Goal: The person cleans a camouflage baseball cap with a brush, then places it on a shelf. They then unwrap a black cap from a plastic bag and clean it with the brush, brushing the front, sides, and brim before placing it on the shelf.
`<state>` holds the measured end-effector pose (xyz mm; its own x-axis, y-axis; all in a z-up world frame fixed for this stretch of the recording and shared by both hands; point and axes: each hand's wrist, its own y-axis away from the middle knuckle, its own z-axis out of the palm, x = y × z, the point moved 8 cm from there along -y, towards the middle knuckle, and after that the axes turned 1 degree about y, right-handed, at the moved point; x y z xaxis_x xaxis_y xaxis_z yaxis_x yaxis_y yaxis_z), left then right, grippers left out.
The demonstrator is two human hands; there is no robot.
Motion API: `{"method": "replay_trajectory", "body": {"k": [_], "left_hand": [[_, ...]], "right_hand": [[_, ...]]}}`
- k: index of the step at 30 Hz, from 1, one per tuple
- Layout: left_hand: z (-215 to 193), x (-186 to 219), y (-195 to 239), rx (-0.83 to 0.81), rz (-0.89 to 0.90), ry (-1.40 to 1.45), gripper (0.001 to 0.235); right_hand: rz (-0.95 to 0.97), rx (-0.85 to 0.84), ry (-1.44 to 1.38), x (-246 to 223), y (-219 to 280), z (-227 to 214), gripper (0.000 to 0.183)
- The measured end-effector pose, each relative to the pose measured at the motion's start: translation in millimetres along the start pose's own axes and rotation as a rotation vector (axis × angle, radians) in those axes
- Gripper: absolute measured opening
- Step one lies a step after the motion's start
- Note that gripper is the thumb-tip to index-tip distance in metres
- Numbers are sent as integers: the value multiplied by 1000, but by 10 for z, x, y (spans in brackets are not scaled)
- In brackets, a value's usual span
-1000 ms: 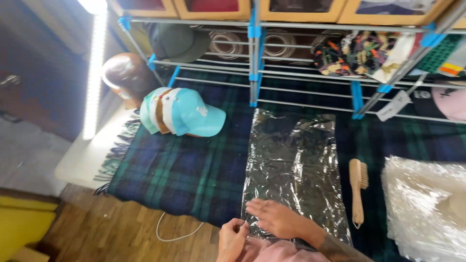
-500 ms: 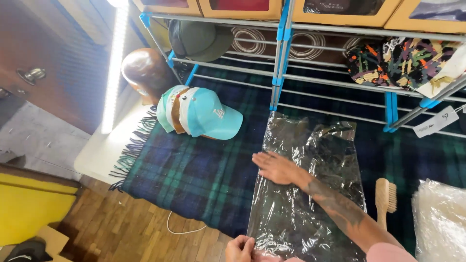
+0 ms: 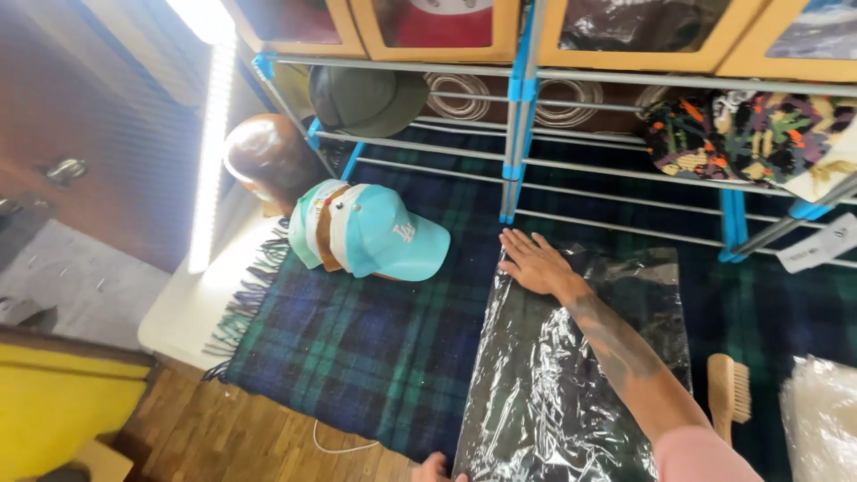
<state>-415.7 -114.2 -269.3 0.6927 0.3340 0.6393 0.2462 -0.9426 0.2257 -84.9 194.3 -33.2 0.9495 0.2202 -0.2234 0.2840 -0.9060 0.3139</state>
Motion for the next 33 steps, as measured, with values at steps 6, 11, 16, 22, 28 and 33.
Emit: {"method": "replay_trajectory", "body": {"k": [6, 11, 16, 22, 28, 33], "left_hand": [[-1135, 2841, 838, 171, 1035, -133, 62], [-309, 2740, 627, -348, 1052, -510, 74], [-143, 2464, 326, -109, 876, -777, 87], [-109, 2892, 354, -47, 846, -674, 75], [307, 4002, 1074, -645, 1280, -423, 54], [759, 3980, 1470, -1030, 1499, -743, 73]], "right_hand": [[-163, 549, 17, -487, 1781, 172, 68], [62, 256, -251, -708, 3376, 1081, 70], [478, 186, -239, -181, 3840, 2094, 70], [682, 192, -208, 197, 3674, 2079, 66], [572, 456, -148, -274, 3711, 2312, 58], [606, 708, 222, -300, 3736, 2789, 82]]}}
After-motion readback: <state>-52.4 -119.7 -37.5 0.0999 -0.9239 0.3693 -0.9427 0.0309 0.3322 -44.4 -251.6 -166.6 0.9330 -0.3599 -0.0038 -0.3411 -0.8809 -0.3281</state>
